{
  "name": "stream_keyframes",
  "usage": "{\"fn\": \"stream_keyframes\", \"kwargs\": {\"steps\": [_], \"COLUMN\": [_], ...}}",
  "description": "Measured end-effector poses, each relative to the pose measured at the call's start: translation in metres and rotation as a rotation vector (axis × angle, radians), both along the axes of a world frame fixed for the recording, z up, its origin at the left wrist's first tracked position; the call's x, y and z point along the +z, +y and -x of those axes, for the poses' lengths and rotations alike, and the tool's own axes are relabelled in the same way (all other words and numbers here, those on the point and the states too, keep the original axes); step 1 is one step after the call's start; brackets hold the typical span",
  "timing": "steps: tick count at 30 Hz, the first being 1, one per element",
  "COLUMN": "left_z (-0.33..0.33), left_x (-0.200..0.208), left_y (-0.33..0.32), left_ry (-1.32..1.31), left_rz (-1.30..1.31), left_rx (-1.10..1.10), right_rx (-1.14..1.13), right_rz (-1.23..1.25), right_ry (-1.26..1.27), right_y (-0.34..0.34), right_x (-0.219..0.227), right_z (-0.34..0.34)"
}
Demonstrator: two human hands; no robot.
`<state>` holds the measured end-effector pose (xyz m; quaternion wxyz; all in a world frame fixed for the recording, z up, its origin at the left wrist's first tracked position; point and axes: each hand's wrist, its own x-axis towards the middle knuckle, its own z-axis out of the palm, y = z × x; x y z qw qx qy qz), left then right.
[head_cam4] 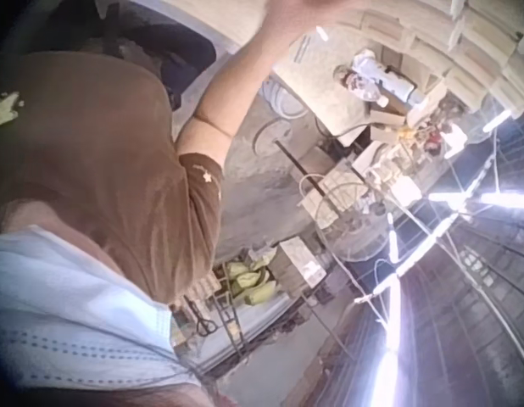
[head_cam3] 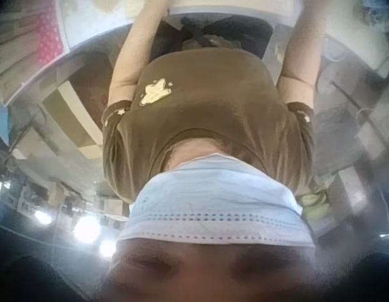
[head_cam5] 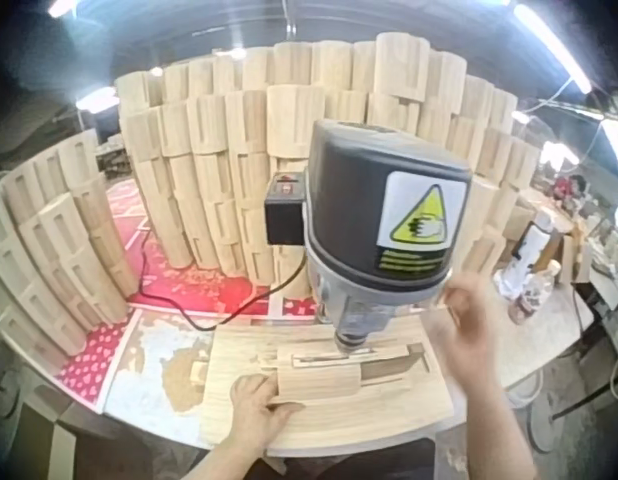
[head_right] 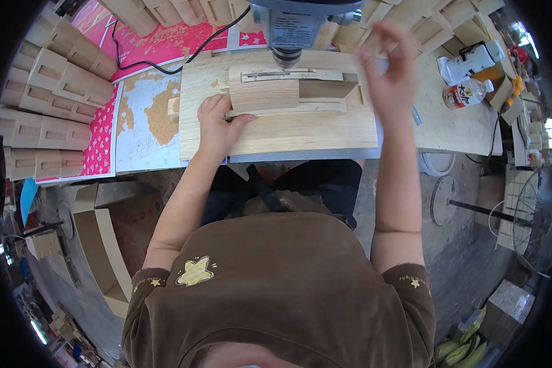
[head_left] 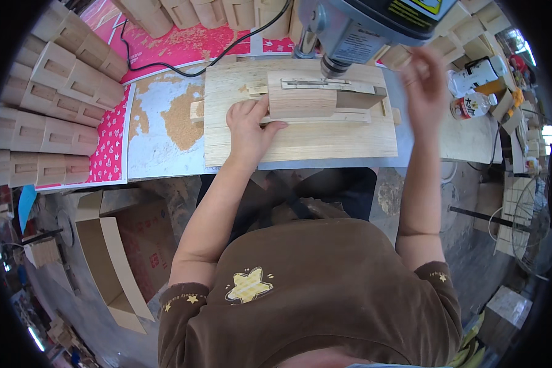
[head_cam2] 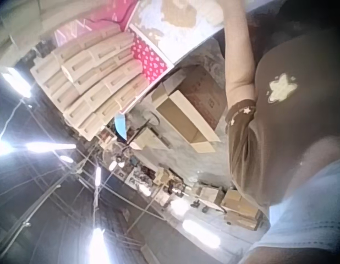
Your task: Drilling holes into cylindrical wooden blocks using a bench drill press.
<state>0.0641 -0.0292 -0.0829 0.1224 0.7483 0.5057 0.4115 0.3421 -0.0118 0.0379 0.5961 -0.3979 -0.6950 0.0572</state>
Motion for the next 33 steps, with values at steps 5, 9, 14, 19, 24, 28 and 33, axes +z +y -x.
{"fn": "stream_keyframes", "kwargs": {"steps": [5, 9, 14, 19, 24, 28, 33], "left_z": [0.001, -0.004, 0.001, 0.000, -0.001, -0.001, 0.002], "left_x": [-0.002, 0.001, 0.001, 0.000, -0.001, -0.001, 0.002], "left_y": [0.000, 0.000, -0.002, 0.000, 0.002, 0.001, -0.002], "left_ry": [0.020, 0.009, 0.017, 0.011, 0.008, -0.002, 0.055], "left_rz": [0.062, 0.069, 0.109, 0.115, 0.116, 0.124, 0.096], "left_rx": [-0.001, -0.008, -0.002, -0.009, -0.009, -0.008, 0.025], "right_rx": [-0.347, -0.068, -0.241, -0.271, -0.269, -0.243, -0.315], "right_rz": [0.187, 0.248, 0.158, 0.189, 0.016, -0.015, -0.179], "right_ry": [0.630, 0.037, -0.230, -0.034, -0.107, -0.132, -0.245], "right_y": [0.029, 0.050, -0.015, -0.065, -0.041, -0.039, -0.036], "right_x": [0.136, 0.117, 0.106, 0.043, -0.026, -0.028, 0.047], "right_z": [0.051, 0.002, 0.003, 0.042, 0.041, 0.040, 0.028]}}
